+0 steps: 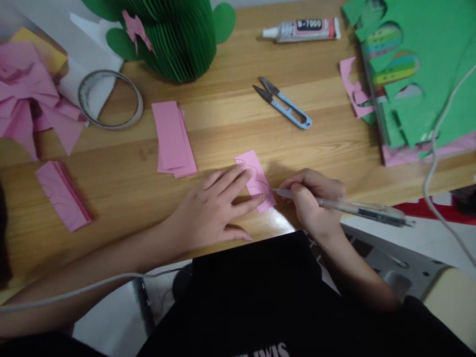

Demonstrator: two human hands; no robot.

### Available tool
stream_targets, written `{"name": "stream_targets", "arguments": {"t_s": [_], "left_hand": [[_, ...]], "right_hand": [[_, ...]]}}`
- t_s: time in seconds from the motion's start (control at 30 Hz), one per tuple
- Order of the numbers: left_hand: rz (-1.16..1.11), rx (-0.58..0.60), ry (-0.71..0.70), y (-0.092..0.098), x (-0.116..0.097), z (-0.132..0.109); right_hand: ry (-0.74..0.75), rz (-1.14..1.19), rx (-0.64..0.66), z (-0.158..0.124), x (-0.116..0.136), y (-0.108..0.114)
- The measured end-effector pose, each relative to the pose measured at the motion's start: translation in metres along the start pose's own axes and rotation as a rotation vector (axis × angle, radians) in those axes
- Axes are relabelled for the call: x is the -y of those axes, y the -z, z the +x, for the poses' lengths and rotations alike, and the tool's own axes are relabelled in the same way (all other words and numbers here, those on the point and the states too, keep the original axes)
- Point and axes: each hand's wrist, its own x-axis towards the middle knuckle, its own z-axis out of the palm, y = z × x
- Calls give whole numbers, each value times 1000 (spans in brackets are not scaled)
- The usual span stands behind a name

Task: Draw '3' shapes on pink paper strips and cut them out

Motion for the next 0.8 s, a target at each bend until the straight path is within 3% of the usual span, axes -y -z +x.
{"name": "stream_targets", "arguments": {"t_s": [0.4, 0.8], "left_hand": [[-55, -1, 37, -3, 1, -1], [-63, -21, 74, -3, -2, 1]], "right_hand": [[10, 173, -141, -7, -13, -8], [-42, 164, -154, -9, -16, -9]]}}
